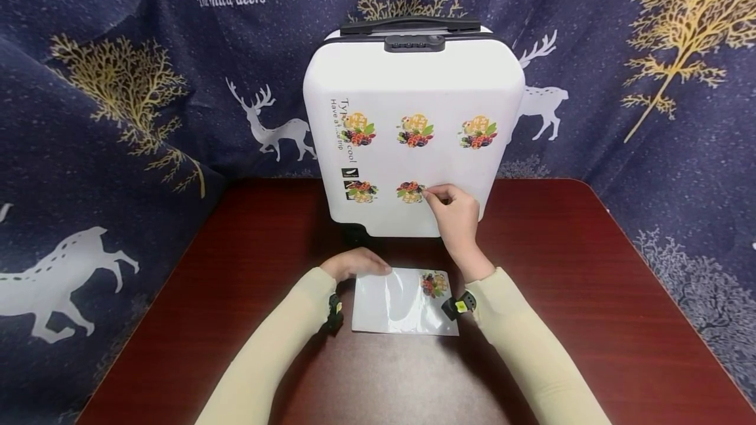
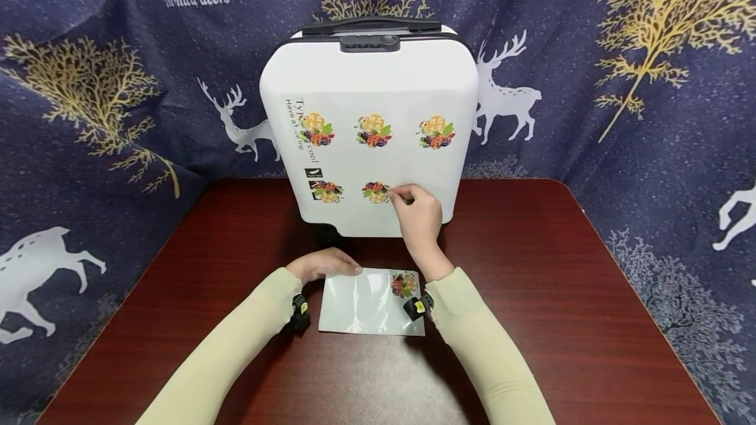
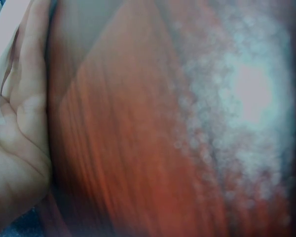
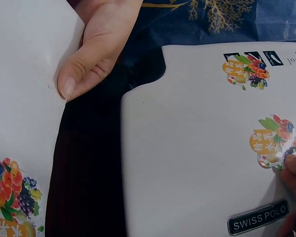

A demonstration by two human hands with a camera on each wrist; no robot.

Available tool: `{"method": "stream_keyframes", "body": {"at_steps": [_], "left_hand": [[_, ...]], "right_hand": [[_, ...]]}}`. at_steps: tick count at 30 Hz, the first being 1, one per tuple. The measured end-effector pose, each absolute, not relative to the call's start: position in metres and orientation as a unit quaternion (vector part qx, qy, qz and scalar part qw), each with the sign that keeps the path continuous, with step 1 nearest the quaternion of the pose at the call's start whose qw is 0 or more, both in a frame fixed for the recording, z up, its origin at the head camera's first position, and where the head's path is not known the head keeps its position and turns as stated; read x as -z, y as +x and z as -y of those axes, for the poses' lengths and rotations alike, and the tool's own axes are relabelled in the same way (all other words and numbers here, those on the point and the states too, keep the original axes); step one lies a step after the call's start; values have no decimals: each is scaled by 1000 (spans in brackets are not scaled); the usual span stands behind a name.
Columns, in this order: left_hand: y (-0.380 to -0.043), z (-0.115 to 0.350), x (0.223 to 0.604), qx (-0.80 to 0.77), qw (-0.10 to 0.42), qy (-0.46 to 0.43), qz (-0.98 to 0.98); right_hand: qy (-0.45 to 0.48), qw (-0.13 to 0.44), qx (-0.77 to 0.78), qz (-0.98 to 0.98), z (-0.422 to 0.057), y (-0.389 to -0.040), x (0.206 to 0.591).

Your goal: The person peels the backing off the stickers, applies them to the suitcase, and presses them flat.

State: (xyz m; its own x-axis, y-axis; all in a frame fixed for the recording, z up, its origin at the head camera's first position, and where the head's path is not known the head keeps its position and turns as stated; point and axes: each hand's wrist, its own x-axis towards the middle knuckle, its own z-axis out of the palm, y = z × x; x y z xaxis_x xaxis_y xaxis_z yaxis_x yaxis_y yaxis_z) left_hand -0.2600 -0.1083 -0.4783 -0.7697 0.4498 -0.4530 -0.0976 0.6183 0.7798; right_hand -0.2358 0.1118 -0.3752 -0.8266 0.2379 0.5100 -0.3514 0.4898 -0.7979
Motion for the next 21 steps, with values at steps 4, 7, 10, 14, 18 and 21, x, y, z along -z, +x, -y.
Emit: {"method": "stream_keyframes", "body": {"at_steps": [4, 7, 10, 14, 18, 21], "left_hand": [[-259, 109, 478, -427, 325, 103, -837], [-259, 109, 478, -429, 323, 100, -838], [-259, 109, 478, -429, 321, 100, -839], [-258, 109, 477, -425, 320, 98, -841], [-257, 109, 476, -421, 319, 97, -844], [-256, 109, 476, -419, 318, 100, -845]], "right_hand": [[33, 294, -508, 809, -111, -236, 376], [32, 296, -509, 807, -111, -236, 376], [30, 296, -507, 809, -111, -236, 376], [24, 297, -503, 811, -110, -235, 377], [23, 300, -506, 809, -110, -235, 377], [22, 300, -508, 807, -109, -235, 376]]}}
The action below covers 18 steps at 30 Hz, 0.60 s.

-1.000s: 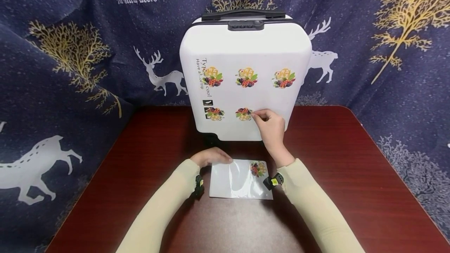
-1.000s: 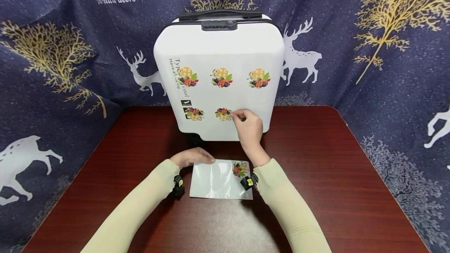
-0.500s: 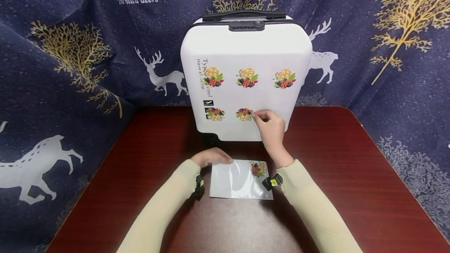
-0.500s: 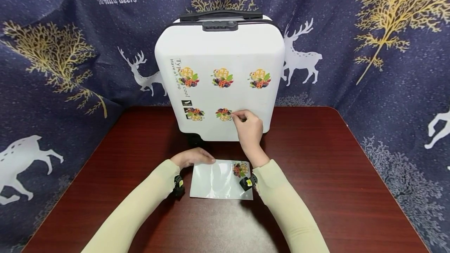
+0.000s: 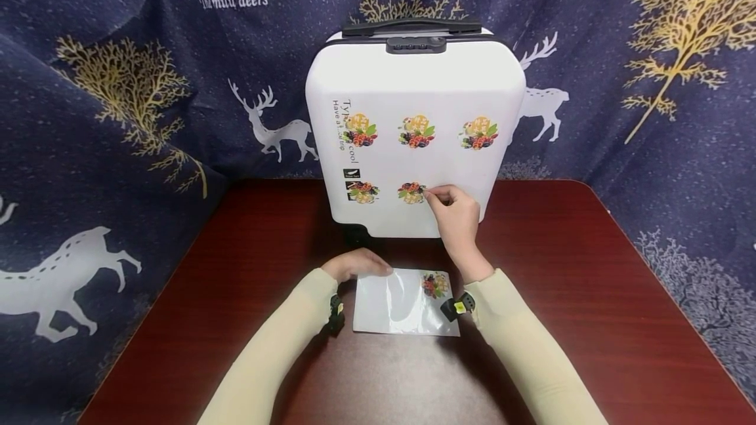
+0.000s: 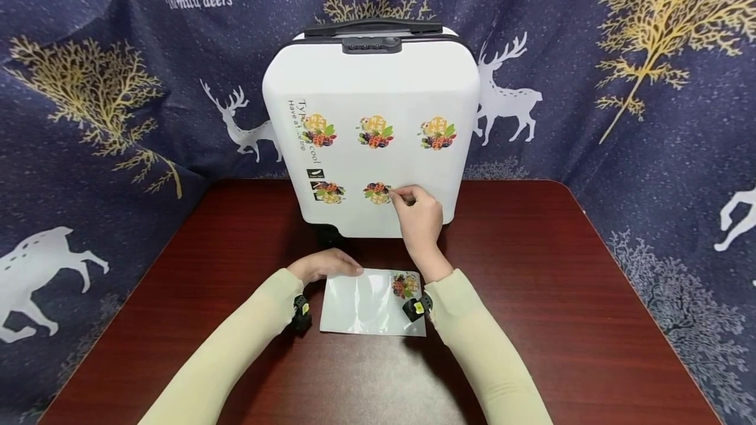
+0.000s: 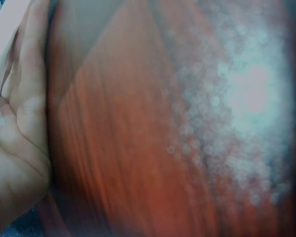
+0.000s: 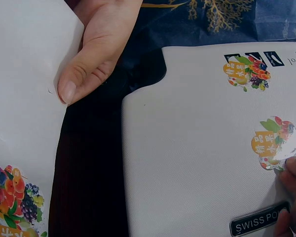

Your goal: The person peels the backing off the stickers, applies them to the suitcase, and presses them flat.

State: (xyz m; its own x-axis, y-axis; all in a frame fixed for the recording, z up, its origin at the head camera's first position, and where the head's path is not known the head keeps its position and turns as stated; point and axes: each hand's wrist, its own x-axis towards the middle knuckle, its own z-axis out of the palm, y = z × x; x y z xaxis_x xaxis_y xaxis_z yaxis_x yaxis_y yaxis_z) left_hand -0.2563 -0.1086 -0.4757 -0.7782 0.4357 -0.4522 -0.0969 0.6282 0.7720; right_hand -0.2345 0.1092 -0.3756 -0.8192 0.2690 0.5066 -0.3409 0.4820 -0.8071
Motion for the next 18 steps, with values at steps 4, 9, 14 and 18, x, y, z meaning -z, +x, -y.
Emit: {"method": "stream_keyframes", "body": {"at_steps": [4, 9, 14, 18], "left_hand": [[-257, 109, 474, -423, 320, 105, -841], [-257, 109, 475, -421, 317, 105, -843], [-257, 109, 476, -421, 315, 101, -845], [-257, 109, 477, -421, 314, 99, -845]], "right_hand": [[24, 298, -506, 809, -110, -234, 376], [26, 298, -498, 814, -111, -234, 377], [21, 296, -495, 816, -111, -234, 378], [23, 302, -493, 815, -110, -233, 377]]}}
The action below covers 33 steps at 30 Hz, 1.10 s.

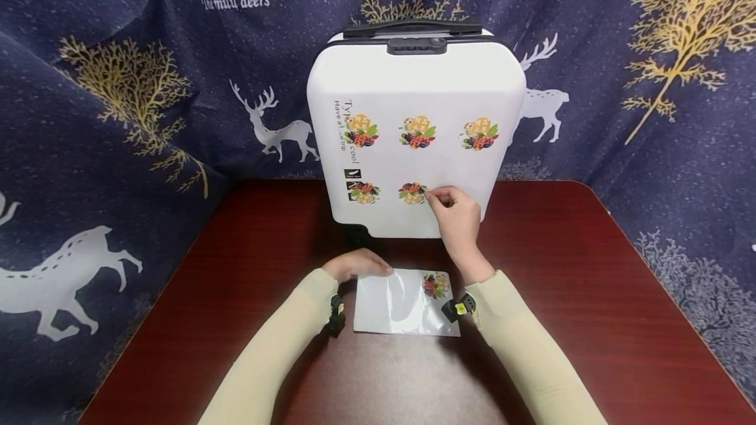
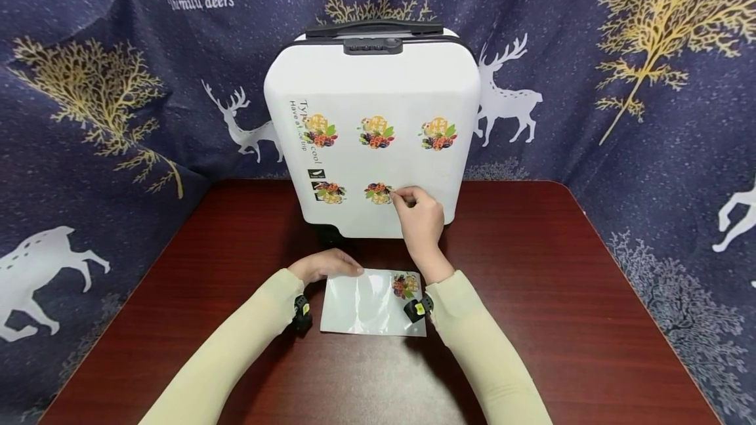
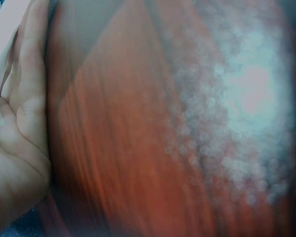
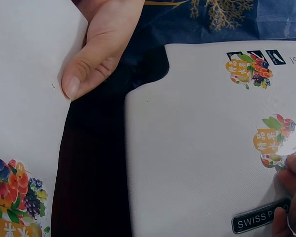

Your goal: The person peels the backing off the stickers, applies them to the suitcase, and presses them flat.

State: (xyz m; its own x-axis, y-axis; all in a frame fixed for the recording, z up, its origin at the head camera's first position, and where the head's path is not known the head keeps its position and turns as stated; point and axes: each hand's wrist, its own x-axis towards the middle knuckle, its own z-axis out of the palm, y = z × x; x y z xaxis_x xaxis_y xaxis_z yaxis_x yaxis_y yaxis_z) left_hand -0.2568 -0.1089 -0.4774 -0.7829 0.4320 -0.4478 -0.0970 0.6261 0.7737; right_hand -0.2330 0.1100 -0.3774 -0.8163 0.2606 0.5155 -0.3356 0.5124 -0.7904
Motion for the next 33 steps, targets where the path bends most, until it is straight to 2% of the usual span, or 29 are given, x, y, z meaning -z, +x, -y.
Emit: {"method": "stream_keyframes", "body": {"at_steps": [8, 33], "left_hand": [[-256, 109, 478, -422, 314, 99, -845], [-257, 108, 479, -428, 318, 100, -840]], "right_hand": [[29, 311, -473, 824, -110, -233, 381], [50, 267, -502, 821, -124, -224, 386]]}}
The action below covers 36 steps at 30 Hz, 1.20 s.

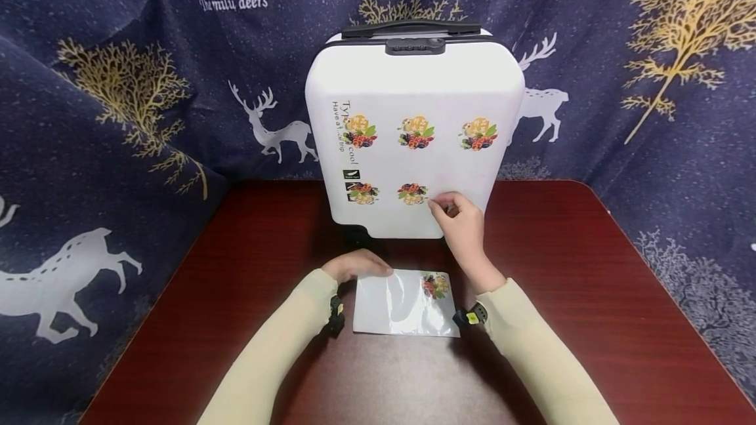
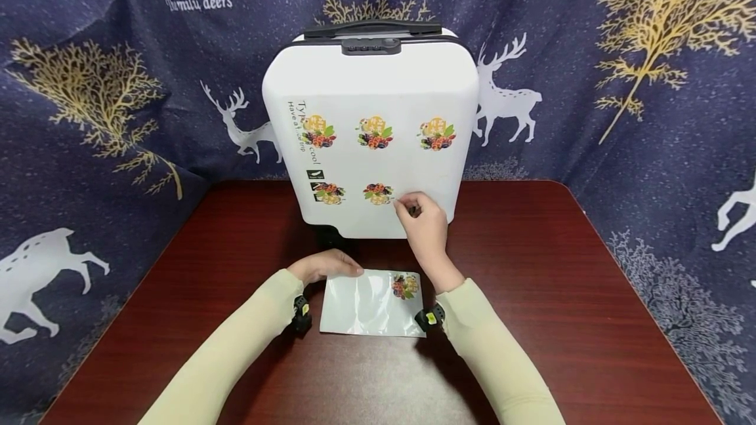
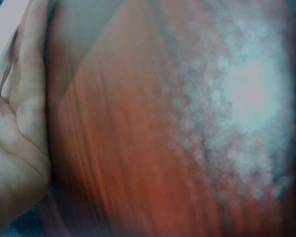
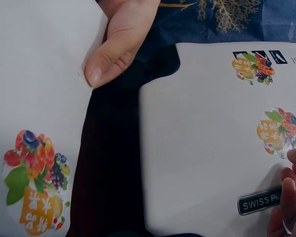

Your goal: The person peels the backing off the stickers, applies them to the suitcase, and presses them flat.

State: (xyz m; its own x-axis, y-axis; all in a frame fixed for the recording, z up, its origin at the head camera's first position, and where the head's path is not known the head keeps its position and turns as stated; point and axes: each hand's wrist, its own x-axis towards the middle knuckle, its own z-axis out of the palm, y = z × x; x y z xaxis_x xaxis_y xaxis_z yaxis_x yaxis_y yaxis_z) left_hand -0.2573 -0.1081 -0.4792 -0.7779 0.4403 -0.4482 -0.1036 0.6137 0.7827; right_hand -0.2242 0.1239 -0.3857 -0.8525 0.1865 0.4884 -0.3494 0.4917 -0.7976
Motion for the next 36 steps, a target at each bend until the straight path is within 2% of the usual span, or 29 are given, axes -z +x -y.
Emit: {"method": "stream_keyframes", "body": {"at_steps": [22, 36], "left_hand": [[-258, 108, 480, -428, 321, 101, -839], [-258, 109, 480, -435, 319, 102, -836]], "right_hand": [[69, 187, -484, 852, -143, -205, 409], [114, 97, -448, 882, -151, -193, 435]]}}
